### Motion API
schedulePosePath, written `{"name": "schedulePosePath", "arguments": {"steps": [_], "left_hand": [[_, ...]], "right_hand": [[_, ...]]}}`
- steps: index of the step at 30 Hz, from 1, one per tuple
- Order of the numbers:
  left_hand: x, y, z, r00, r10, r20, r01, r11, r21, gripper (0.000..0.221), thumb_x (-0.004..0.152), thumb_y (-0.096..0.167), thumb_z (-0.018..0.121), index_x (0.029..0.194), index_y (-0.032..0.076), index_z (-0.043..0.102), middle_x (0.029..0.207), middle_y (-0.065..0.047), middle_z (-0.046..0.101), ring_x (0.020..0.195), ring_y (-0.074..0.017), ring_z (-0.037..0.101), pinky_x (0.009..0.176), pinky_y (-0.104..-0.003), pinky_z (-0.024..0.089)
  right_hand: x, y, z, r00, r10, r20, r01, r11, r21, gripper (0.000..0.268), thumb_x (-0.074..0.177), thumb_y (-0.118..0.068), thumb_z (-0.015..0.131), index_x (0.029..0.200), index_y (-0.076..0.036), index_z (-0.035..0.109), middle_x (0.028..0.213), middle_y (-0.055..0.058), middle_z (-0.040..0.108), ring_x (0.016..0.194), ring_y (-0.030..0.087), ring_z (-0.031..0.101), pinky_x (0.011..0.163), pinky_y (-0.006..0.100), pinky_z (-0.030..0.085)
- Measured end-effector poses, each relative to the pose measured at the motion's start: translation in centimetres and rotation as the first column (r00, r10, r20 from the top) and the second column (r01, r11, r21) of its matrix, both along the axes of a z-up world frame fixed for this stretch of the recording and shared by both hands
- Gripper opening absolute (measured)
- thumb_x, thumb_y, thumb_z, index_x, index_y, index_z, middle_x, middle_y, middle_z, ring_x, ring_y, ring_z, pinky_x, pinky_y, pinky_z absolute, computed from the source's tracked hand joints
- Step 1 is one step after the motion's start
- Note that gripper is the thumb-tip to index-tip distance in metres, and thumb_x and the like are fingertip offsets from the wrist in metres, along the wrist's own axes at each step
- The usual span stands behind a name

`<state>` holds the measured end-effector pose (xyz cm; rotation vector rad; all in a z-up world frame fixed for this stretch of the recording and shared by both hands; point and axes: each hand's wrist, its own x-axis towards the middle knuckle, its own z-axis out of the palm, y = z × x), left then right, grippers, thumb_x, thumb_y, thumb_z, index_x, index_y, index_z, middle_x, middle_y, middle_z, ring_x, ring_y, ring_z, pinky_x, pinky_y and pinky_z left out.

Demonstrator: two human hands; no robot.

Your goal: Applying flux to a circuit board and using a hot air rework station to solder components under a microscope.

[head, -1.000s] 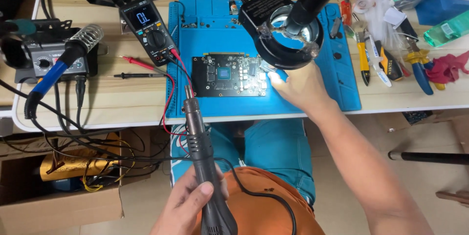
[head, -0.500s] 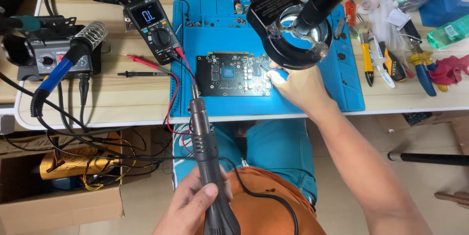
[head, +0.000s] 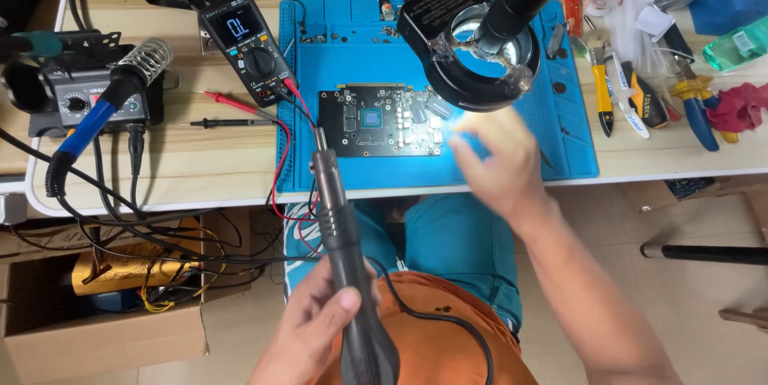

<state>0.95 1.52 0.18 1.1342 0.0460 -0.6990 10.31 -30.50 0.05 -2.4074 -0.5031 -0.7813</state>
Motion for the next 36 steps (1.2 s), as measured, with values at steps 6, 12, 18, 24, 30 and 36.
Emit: {"name": "schedulePosePath", "arguments": {"steps": [6, 12, 18, 24, 30, 36], "left_hand": [[1.8, -3.9, -3.5, 0.977, 0.108, 0.186, -0.087, 0.989, -0.120, 0.047, 0.088, 0.033, 0.091, 0.122, 0.003, 0.078, 0.113, -0.007, 0.079, 0.097, -0.0181, 0.073, 0.083, -0.037, 0.064], [0.9, -9.5, -2.0, 0.992, -0.112, 0.053, 0.122, 0.955, -0.270, 0.045, 0.091, 0.034, 0.090, 0.114, 0.002, 0.069, 0.069, -0.009, 0.062, 0.048, -0.0122, 0.057, 0.040, -0.024, 0.044], [2.0, -11.4, -0.1, 0.961, -0.267, 0.068, 0.275, 0.939, -0.207, 0.036, 0.098, 0.025, 0.083, 0.100, 0.003, 0.055, 0.084, -0.020, 0.069, 0.074, -0.0336, 0.081, 0.064, -0.040, 0.072], [10.4, -11.2, 3.9, 0.527, -0.561, 0.638, 0.149, 0.800, 0.581, 0.025, 0.110, 0.031, 0.063, 0.100, 0.014, 0.078, 0.089, -0.002, 0.074, 0.084, -0.0179, 0.067, 0.075, -0.037, 0.050], [19.2, -12.0, -1.2, 0.199, -0.567, 0.800, -0.399, 0.698, 0.594, 0.027, 0.091, 0.014, 0.084, 0.114, 0.006, 0.073, 0.115, -0.014, 0.071, 0.110, -0.0349, 0.066, 0.087, -0.048, 0.057], [21.2, -13.5, -1.6, 0.225, -0.604, 0.765, -0.345, 0.685, 0.642, 0.040, 0.083, 0.006, 0.077, 0.122, 0.015, 0.071, 0.116, -0.010, 0.071, 0.101, -0.0364, 0.057, 0.087, -0.051, 0.051]], "right_hand": [[-10.8, 3.7, -4.5, 0.934, 0.351, 0.068, -0.356, 0.929, 0.101, 0.063, 0.103, -0.019, 0.090, 0.152, -0.007, 0.052, 0.147, 0.025, 0.063, 0.127, 0.040, 0.078, 0.104, 0.049, 0.071], [-14.5, 4.1, -7.3, 0.955, 0.181, 0.236, -0.235, 0.946, 0.223, 0.065, 0.097, -0.025, 0.096, 0.147, -0.009, 0.058, 0.155, 0.031, 0.054, 0.127, 0.034, 0.076, 0.104, 0.040, 0.077], [-15.8, 2.5, -4.5, 0.947, -0.050, 0.317, 0.026, 0.997, 0.079, 0.058, 0.098, -0.032, 0.091, 0.135, -0.006, 0.056, 0.141, 0.028, 0.064, 0.128, 0.028, 0.075, 0.099, 0.036, 0.076], [-15.8, 1.0, -3.1, 0.924, -0.201, 0.325, 0.092, 0.942, 0.323, 0.053, 0.094, -0.032, 0.086, 0.132, -0.008, 0.058, 0.137, 0.032, 0.066, 0.121, 0.033, 0.075, 0.110, 0.039, 0.066], [-16.5, -0.2, -1.8, 0.948, -0.294, 0.124, 0.226, 0.891, 0.394, 0.054, 0.096, -0.022, 0.083, 0.136, -0.005, 0.052, 0.148, 0.028, 0.060, 0.139, 0.037, 0.066, 0.125, 0.048, 0.060], [-16.4, -0.9, -2.0, 0.945, -0.314, 0.091, 0.251, 0.875, 0.413, 0.057, 0.097, -0.029, 0.082, 0.141, -0.008, 0.052, 0.150, 0.024, 0.060, 0.142, 0.034, 0.064, 0.123, 0.047, 0.062]]}}
